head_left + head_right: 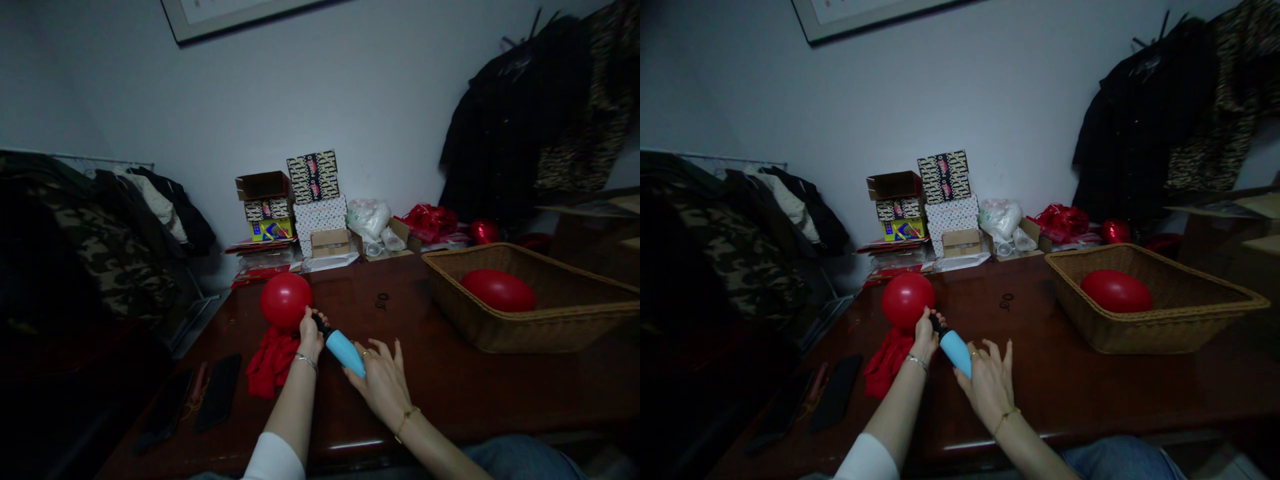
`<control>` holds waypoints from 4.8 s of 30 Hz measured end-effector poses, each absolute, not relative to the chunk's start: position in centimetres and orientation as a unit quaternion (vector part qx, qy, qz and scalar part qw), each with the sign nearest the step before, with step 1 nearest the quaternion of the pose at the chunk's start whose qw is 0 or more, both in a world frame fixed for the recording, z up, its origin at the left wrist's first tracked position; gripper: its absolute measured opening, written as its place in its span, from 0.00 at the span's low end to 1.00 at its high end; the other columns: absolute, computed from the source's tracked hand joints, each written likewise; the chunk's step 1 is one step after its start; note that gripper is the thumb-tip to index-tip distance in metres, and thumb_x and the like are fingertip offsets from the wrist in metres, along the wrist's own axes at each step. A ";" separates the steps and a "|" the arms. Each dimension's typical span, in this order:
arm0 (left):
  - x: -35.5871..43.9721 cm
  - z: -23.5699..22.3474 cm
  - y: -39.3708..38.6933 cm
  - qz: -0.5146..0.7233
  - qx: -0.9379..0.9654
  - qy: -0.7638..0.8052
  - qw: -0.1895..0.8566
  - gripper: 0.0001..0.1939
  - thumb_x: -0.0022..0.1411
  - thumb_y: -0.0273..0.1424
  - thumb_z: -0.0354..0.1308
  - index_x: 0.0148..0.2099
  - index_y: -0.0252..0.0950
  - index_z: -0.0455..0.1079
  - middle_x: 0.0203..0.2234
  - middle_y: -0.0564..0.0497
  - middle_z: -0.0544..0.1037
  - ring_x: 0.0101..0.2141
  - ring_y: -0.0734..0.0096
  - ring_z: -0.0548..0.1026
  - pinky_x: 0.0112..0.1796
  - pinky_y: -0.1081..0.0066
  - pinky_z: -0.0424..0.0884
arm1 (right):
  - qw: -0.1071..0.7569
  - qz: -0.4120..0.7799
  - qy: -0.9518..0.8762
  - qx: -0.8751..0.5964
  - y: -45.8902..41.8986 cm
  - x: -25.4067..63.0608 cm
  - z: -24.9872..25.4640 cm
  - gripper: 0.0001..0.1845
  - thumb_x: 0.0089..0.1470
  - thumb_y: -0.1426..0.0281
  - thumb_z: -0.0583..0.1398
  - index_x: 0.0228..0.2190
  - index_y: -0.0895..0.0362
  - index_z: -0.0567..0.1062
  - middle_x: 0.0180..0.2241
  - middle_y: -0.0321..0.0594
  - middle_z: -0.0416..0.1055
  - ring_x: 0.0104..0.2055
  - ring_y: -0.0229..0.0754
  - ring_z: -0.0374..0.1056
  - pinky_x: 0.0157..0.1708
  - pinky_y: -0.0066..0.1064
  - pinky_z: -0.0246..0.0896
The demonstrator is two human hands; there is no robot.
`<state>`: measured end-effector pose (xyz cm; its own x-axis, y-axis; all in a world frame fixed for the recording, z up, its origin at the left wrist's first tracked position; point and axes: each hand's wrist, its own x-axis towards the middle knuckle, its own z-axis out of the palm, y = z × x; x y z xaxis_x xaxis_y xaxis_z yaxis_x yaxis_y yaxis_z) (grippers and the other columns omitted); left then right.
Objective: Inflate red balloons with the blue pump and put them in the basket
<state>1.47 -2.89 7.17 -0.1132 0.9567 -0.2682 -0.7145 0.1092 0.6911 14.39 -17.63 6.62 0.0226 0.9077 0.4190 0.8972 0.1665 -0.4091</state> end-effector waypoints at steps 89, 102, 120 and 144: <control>1.6 6.8 -2.0 0.660 0.217 0.423 0.582 0.11 0.64 0.32 0.43 0.28 0.37 0.55 0.13 0.57 0.62 0.12 0.79 0.61 0.16 0.78 0.55 | 0.296 -0.048 -0.718 -0.629 -18.9 15.6 7.1 0.23 0.53 0.60 0.55 0.48 0.58 0.69 0.36 0.43 0.74 0.52 0.51 0.59 0.58 0.56 0.25; 0.5 6.9 -1.6 0.663 0.211 0.420 0.583 0.11 0.63 0.34 0.45 0.28 0.36 0.56 0.13 0.58 0.60 0.12 0.78 0.60 0.16 0.78 0.56 | 0.292 -0.075 -0.735 -0.608 -23.6 19.3 5.4 0.21 0.51 0.61 0.57 0.46 0.56 0.70 0.40 0.39 0.74 0.52 0.50 0.60 0.60 0.54 0.24; 2.2 7.1 -3.3 0.634 0.207 0.408 0.623 0.09 0.64 0.33 0.46 0.32 0.34 0.57 0.19 0.49 0.70 0.21 0.69 0.74 0.24 0.71 0.70 | 0.292 -0.040 -0.706 -0.644 -16.9 13.9 7.7 0.22 0.52 0.61 0.56 0.47 0.59 0.70 0.36 0.45 0.74 0.52 0.51 0.59 0.58 0.55 0.26; 1.4 7.8 -3.7 0.612 0.174 0.253 0.729 0.17 0.62 0.41 0.49 0.26 0.34 0.62 0.19 0.51 0.66 0.23 0.71 0.70 0.35 0.60 0.74 | 0.319 -0.017 -0.686 -0.654 -17.7 14.5 7.6 0.22 0.52 0.61 0.57 0.46 0.59 0.71 0.35 0.43 0.75 0.51 0.51 0.59 0.58 0.54 0.26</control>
